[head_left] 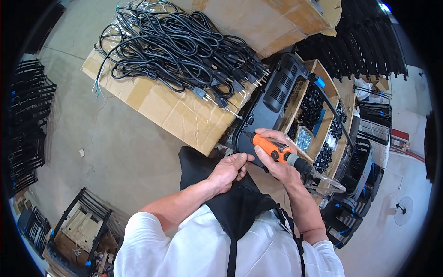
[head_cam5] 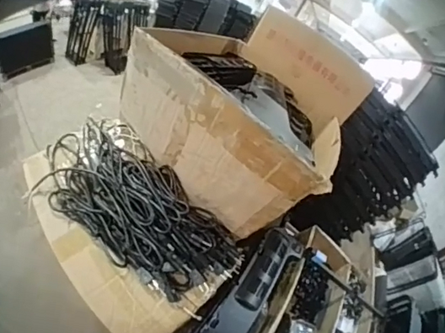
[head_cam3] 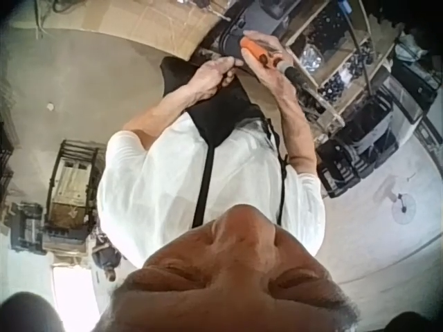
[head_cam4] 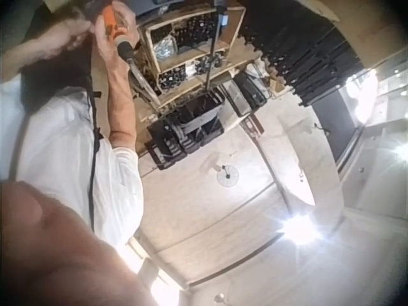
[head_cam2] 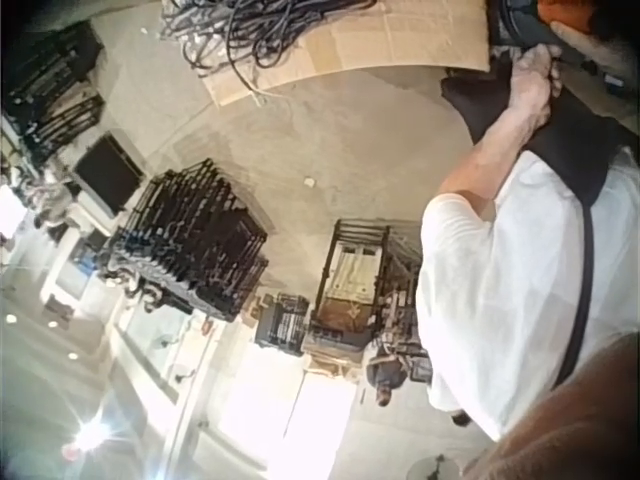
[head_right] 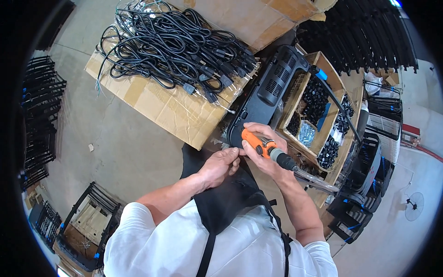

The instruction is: Assembling plastic housing components onto a metal frame using a pneumatic screwdriver and connecting internal wiring.

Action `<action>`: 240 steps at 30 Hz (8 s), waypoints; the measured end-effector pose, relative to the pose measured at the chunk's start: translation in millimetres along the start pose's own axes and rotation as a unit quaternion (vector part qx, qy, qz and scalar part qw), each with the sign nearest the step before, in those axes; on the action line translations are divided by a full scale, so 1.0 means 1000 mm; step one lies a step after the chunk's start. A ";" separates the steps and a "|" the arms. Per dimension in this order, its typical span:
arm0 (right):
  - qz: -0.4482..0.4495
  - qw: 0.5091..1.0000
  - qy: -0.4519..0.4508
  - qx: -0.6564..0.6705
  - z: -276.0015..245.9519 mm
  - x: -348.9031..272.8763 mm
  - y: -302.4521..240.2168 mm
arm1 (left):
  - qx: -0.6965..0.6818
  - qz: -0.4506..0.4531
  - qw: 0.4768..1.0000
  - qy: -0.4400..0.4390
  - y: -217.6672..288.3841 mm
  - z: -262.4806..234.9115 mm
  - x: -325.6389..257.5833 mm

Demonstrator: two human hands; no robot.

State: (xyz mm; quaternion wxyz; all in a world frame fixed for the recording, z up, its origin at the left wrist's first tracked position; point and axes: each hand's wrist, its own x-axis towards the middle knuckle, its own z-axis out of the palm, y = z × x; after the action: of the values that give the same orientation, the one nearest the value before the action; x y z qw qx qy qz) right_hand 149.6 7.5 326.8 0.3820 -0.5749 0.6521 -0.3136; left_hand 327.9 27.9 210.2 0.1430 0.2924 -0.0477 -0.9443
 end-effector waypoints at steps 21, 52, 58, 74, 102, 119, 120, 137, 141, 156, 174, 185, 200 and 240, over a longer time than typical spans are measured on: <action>-0.019 0.982 0.077 0.173 -0.105 -0.007 -0.003 | -0.164 0.079 0.982 0.043 0.048 0.068 0.075; -0.003 0.974 0.163 0.156 -0.311 0.189 0.156 | 0.018 0.051 0.998 0.026 0.076 0.187 0.316; -0.002 0.985 0.134 0.111 -0.304 0.200 0.163 | 0.028 0.056 0.998 0.017 0.085 0.183 0.320; 0.002 0.988 0.123 0.090 -0.306 0.189 0.134 | -0.108 0.076 0.985 0.114 0.115 0.204 0.349; -0.015 0.988 0.105 0.110 -0.275 0.248 0.123 | -0.086 0.098 0.991 0.030 0.130 0.200 0.318; -0.014 0.989 0.100 0.104 -0.260 0.246 0.094 | -0.035 0.139 0.989 0.018 0.122 0.167 0.272; -0.024 0.992 0.098 0.072 -0.264 0.238 0.087 | -0.064 0.147 0.987 0.029 0.123 0.165 0.270; -0.041 0.993 -0.005 0.114 -0.252 0.196 0.071 | -0.288 0.103 0.952 0.030 0.160 0.158 0.279; 0.006 0.994 0.006 0.111 -0.249 0.198 0.062 | -0.313 0.095 0.945 0.009 0.161 0.162 0.286; -0.002 0.995 0.027 0.096 -0.200 0.235 0.066 | -0.402 0.192 0.895 -0.015 0.175 0.152 0.309; -0.029 0.999 0.040 0.018 -0.177 0.254 0.081 | -0.177 0.070 0.979 0.069 0.069 0.149 0.187; -0.014 0.952 0.261 0.161 -0.223 0.059 0.026 | -0.022 0.043 0.996 0.082 0.032 0.115 0.155; 0.235 0.668 0.670 0.222 -0.124 -0.416 0.075 | 0.507 -0.079 0.852 0.104 -0.104 0.097 0.258; 0.105 0.937 0.011 -0.334 -0.440 0.116 0.421 | 0.284 0.094 0.914 0.273 -0.252 0.083 0.126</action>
State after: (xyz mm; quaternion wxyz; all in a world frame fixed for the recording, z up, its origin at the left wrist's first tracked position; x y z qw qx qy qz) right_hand -448.6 -60.5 178.5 0.1917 -0.5937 0.7804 -0.0422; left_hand 120.5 230.9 166.6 0.1498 0.5610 -0.3006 -0.7567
